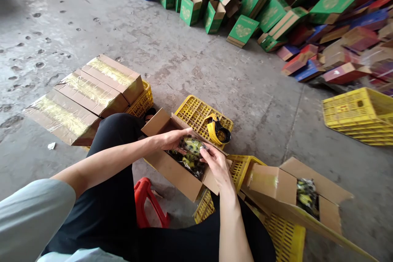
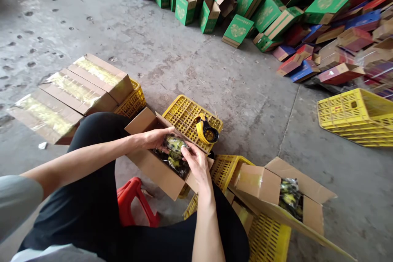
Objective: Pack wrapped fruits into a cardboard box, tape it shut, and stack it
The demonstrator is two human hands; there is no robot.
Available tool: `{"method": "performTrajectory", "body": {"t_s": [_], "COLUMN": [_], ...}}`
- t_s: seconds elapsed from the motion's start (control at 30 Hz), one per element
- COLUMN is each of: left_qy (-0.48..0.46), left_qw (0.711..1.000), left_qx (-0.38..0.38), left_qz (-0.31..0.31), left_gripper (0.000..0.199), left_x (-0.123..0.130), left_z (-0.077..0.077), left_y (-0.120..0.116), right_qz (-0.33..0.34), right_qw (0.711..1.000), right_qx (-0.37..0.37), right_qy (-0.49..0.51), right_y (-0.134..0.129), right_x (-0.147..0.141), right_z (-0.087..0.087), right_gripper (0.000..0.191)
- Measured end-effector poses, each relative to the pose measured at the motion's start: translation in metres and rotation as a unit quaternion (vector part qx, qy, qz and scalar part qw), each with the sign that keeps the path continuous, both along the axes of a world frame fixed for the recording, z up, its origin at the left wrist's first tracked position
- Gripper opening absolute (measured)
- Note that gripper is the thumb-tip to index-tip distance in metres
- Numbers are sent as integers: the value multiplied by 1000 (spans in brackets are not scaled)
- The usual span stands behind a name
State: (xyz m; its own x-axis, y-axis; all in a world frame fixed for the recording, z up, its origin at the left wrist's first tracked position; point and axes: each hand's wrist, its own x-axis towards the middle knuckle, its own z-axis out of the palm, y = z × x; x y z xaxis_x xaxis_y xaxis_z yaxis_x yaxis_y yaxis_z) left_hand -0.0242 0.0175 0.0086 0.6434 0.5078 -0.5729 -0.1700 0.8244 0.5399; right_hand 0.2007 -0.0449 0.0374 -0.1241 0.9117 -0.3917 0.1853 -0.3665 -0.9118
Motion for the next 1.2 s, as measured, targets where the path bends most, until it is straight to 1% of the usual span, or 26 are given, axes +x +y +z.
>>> {"method": "performTrajectory", "body": {"t_s": [0.1, 0.2, 0.27, 0.47, 0.57, 0.73, 0.83, 0.93, 1.0, 1.03, 1.1, 1.2], "left_qy": [0, 4, 6, 16, 19, 29, 28, 14, -9, -23, -45, -40], "left_qw": [1000, 1000, 1000, 998, 997, 997, 997, 996, 996, 996, 995, 994], "left_qx": [-22, -22, -15, 19, 25, 54, 67, 71, 76, 78, 84, 97], "left_qz": [-4, -6, -15, -64, -77, -48, -41, -47, -46, -41, -28, -24], "left_gripper": [62, 66, 63, 39, 39, 46, 52, 56, 57, 57, 55, 55], "left_x": [1, 0, 0, -2, -2, -3, -3, -3, -1, -1, 0, 0], "left_z": [1, 0, 0, 4, 6, 9, 9, 7, 4, 3, 1, 0], "left_y": [-1, -2, -3, -5, -6, -7, -7, -6, -6, -6, -7, -6], "right_qz": [-2, 4, 8, 36, 39, 37, 4, -72, -110, -114, -91, -40], "right_qw": [1000, 999, 998, 997, 998, 996, 996, 991, 986, 986, 989, 997], "right_qx": [22, 49, 55, 61, 55, 50, 18, -39, -66, -75, -80, -45], "right_qy": [3, -7, -10, -1, 19, 64, 89, 109, 102, 95, 79, 50], "right_y": [1, 2, 2, 1, 1, 1, 0, 0, -1, -1, -1, -1], "right_x": [0, 0, 0, 0, 0, 1, 2, 4, 4, 4, 3, 3], "right_z": [1, 2, 3, 5, 5, 6, 3, 0, -3, -4, -7, -12], "right_gripper": [47, 45, 42, 40, 42, 56, 54, 45, 45, 48, 50, 48]}}
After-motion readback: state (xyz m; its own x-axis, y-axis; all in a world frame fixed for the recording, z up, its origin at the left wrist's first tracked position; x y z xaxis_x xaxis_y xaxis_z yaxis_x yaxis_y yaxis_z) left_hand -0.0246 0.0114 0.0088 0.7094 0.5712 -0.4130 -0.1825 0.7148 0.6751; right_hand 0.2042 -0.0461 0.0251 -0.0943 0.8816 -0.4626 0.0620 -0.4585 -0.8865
